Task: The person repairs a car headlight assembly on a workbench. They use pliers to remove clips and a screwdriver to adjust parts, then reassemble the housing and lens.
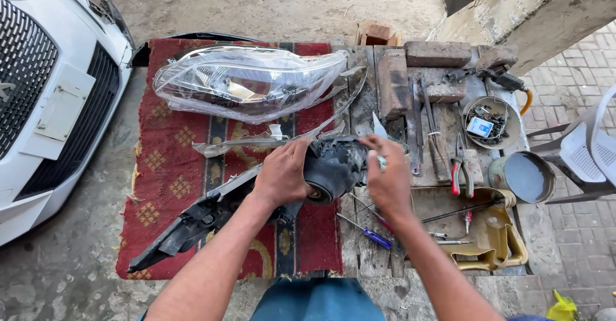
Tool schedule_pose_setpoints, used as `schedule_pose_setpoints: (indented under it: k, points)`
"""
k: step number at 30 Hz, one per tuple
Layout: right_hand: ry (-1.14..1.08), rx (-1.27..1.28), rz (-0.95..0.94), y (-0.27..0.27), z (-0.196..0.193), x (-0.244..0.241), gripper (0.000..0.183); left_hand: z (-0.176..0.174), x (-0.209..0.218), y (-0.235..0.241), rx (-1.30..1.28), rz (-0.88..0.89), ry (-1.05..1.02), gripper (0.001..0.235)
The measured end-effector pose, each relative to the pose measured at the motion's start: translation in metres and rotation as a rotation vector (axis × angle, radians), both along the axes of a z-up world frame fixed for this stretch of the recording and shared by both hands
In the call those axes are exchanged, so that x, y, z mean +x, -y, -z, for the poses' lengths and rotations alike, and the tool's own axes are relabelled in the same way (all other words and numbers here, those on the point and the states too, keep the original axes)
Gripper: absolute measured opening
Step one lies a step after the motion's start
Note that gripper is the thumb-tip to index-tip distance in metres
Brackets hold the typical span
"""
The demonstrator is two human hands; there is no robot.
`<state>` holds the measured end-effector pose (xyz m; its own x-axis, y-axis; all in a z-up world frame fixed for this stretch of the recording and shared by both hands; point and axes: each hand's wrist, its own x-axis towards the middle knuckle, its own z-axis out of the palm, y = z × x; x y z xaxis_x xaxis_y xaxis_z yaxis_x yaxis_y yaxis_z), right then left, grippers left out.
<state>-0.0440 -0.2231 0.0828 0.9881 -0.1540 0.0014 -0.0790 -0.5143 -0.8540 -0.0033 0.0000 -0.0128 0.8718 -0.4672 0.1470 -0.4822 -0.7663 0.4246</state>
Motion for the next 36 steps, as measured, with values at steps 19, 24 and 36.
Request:
schedule_pose_setpoints:
  k: [19,24,36]
  points:
    - [-0.088,-0.127,-0.180,-0.037,0.055,-0.003,0.039,-0.035,-0.007,0.000,-0.051,0.051,0.078,0.087]
    - [0.130,-0.495,-0.273,-0.050,0.070,-0.017,0.042,-0.032,-0.005,-0.003,-0.061,0.044,0.023,0.079]
    - [0.070,-0.691,-0.333,-0.064,0.026,-0.020,0.045,-0.038,-0.004,-0.007,-0.052,0.047,-0.046,0.083]
